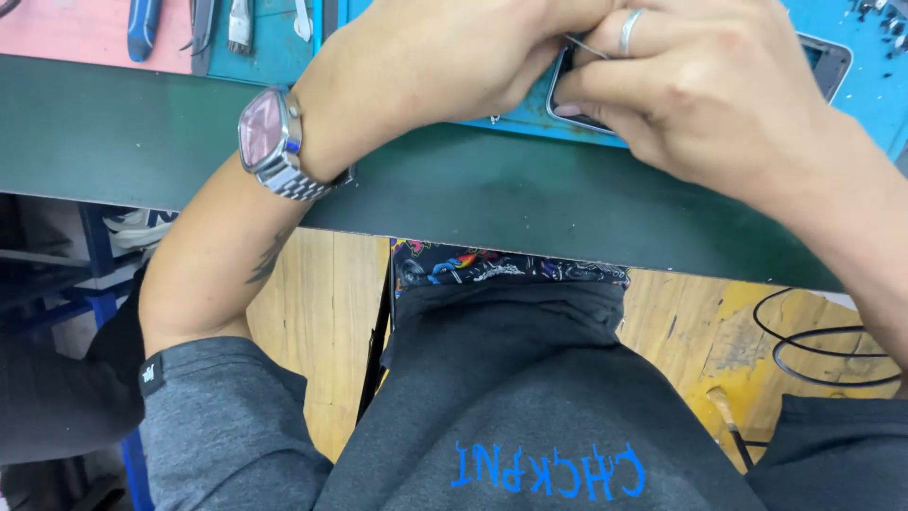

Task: The person cleans a workbench with a toothbrush, then uses a small metal tool to scrape and remove residue from the back of a disassembled smartphone. They continue to clean the camera area and edges of the phone with their fingers and the tool.

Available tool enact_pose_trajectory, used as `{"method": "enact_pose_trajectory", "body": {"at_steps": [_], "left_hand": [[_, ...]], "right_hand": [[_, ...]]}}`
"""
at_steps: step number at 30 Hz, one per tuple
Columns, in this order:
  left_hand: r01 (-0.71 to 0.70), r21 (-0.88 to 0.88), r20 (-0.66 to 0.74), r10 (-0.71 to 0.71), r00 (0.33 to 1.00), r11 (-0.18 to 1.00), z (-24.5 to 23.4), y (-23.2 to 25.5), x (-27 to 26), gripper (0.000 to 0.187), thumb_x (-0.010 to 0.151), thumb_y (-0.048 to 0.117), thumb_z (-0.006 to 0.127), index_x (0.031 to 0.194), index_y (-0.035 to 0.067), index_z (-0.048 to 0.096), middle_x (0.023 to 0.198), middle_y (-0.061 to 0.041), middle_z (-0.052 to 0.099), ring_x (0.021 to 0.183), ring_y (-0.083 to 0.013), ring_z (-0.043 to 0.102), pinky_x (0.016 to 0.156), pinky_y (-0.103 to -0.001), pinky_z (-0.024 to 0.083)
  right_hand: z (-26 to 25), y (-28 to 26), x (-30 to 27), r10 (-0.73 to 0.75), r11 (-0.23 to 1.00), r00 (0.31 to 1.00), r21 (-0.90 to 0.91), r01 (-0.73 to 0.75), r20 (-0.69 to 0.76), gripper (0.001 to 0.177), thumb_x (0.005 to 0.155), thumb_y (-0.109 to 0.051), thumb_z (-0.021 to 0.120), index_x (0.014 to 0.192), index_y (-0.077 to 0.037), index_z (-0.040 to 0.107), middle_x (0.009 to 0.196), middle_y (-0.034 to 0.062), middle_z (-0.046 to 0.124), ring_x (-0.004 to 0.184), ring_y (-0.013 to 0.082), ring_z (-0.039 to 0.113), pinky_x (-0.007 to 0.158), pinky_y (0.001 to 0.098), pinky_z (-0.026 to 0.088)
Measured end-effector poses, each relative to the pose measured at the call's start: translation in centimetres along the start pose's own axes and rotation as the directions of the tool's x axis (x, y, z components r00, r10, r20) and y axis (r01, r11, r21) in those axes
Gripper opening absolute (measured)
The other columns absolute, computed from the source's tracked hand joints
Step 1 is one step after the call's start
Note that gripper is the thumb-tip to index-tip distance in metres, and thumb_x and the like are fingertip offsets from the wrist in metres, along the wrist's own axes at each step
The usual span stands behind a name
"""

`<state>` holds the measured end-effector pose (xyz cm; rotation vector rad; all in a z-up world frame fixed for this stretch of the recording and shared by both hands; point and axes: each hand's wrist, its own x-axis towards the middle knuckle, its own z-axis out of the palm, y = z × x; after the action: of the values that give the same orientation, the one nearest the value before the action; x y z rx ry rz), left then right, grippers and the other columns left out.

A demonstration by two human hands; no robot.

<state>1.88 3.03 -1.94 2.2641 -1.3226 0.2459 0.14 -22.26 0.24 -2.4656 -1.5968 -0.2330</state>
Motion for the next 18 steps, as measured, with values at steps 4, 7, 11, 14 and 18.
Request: {"method": "enact_pose_trajectory", "body": {"at_steps": [4, 7, 11, 14, 18], "left_hand": [[-0.022, -0.118, 0.087, 0.032, 0.996, 0.993, 1.2, -0.8, 0.1, 0.016, 0.103, 0.006, 0.061, 0.088, 0.01, 0.059, 0.07, -0.004, 0.052, 0.055, -0.0215, 0.046, 0.049, -0.04, 0.032], [-0.023, -0.121, 0.098, 0.035, 0.995, 0.992, 1.6, -1.3, -0.2, 0.009, 0.106, 0.008, 0.059, 0.097, 0.011, 0.059, 0.079, -0.007, 0.056, 0.062, -0.0242, 0.051, 0.052, -0.041, 0.036], [-0.02, -0.058, 0.042, 0.022, 0.999, 0.998, 1.3, -0.8, -0.4, 0.01, 0.103, 0.007, 0.059, 0.095, 0.011, 0.064, 0.074, -0.004, 0.056, 0.058, -0.0214, 0.049, 0.047, -0.04, 0.031], [-0.025, -0.032, -0.002, 0.025, 1.0, 0.999, 1.5, -0.6, -0.6, 0.008, 0.104, 0.008, 0.058, 0.1, 0.012, 0.064, 0.077, -0.005, 0.056, 0.06, -0.021, 0.05, 0.047, -0.041, 0.032], [-0.025, 0.055, 0.005, 0.025, 1.0, 0.998, 1.7, -0.6, -0.5, 0.009, 0.1, 0.008, 0.062, 0.095, 0.014, 0.065, 0.073, -0.003, 0.055, 0.058, -0.0211, 0.048, 0.044, -0.04, 0.029]], "right_hand": [[1.1, -1.3, 0.1, -0.055, 0.975, 0.997, -0.216, 0.041, -0.062, 0.028, 0.121, 0.001, 0.058, 0.101, -0.017, 0.068, 0.095, 0.001, 0.061, 0.085, 0.026, 0.054, 0.066, 0.0363, 0.046], [1.6, -1.9, 0.4, -0.059, 0.974, 0.996, -0.224, 0.042, -0.068, 0.028, 0.109, 0.012, 0.05, 0.105, -0.009, 0.069, 0.094, 0.0065, 0.054, 0.083, 0.0274, 0.048, 0.067, 0.0373, 0.041], [2.5, -1.8, 0.5, -0.07, 0.987, 0.989, -0.156, 0.05, -0.128, 0.027, 0.114, 0.009, 0.046, 0.102, 0.0, 0.068, 0.092, 0.011, 0.054, 0.082, 0.0315, 0.05, 0.067, 0.0405, 0.038], [2.6, -2.0, 0.2, -0.048, 0.988, 0.993, -0.149, 0.032, -0.108, 0.024, 0.114, 0.006, 0.045, 0.102, -0.001, 0.065, 0.096, 0.0114, 0.056, 0.091, 0.0323, 0.055, 0.074, 0.0417, 0.045], [2.9, -1.7, -0.5, -0.025, 0.994, 0.994, -0.112, 0.013, -0.11, 0.022, 0.113, 0.008, 0.048, 0.101, -0.003, 0.063, 0.095, 0.0104, 0.057, 0.087, 0.0309, 0.051, 0.077, 0.0401, 0.044]]}}
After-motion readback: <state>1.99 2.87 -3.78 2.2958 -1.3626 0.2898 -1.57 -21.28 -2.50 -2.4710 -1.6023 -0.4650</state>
